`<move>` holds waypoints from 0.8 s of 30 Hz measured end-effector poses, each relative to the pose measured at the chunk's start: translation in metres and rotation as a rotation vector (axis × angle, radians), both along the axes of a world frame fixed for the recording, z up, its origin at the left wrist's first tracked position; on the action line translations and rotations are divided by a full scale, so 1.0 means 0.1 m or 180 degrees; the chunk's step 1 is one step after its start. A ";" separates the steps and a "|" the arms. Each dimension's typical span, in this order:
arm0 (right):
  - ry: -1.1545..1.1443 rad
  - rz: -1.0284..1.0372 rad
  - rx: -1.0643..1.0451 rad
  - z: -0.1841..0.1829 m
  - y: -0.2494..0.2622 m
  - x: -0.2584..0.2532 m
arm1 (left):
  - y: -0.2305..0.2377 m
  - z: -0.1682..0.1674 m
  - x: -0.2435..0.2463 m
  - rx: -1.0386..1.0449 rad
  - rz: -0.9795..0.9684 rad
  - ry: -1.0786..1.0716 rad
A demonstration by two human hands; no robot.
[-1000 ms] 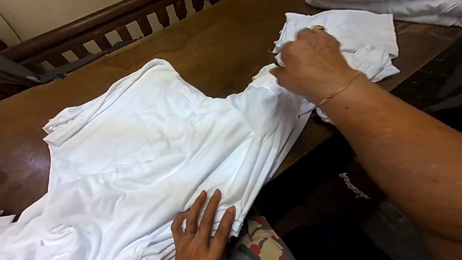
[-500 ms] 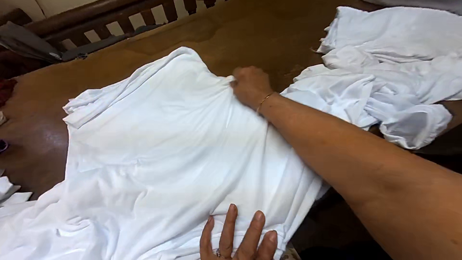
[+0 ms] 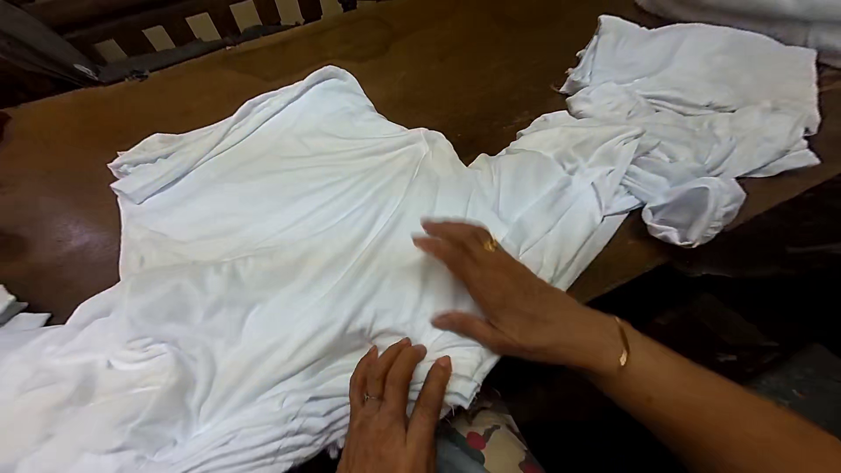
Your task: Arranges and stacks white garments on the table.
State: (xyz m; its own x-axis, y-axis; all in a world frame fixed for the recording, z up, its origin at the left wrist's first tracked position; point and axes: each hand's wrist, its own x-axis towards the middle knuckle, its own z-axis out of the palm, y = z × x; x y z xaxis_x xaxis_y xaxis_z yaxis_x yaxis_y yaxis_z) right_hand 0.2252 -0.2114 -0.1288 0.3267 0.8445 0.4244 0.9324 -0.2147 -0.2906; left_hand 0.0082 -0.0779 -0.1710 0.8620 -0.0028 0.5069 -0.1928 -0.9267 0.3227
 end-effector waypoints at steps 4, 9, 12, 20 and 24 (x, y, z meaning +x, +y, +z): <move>0.0098 -0.0060 0.0527 -0.34 -0.68 -0.04 | -0.04 -0.03 0.04 -0.0310 0.0064 -0.0359; 0.0539 0.0454 0.0849 -0.06 -0.69 -0.09 | -0.06 0.13 0.16 -0.0354 0.0207 -0.0250; 0.0228 0.0853 0.0506 -0.15 -0.47 -0.18 | -0.07 0.12 0.22 -0.0457 0.0210 -0.0301; -0.0015 0.0910 -0.0479 -0.01 -0.57 -0.22 | -0.20 0.18 0.09 0.0116 -0.0139 0.0177; 0.0627 0.0824 0.0372 0.38 -0.38 -0.26 | 0.06 0.47 -0.24 -0.0307 -0.0317 0.0213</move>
State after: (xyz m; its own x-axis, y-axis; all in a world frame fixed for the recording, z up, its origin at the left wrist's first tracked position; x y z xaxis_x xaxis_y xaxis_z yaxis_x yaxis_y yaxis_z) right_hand 0.1995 -0.2494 -0.0907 0.1932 0.8594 0.4733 0.8751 0.0672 -0.4792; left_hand -0.0156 -0.0714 -0.1243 0.8917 -0.0439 0.4504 -0.2572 -0.8681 0.4246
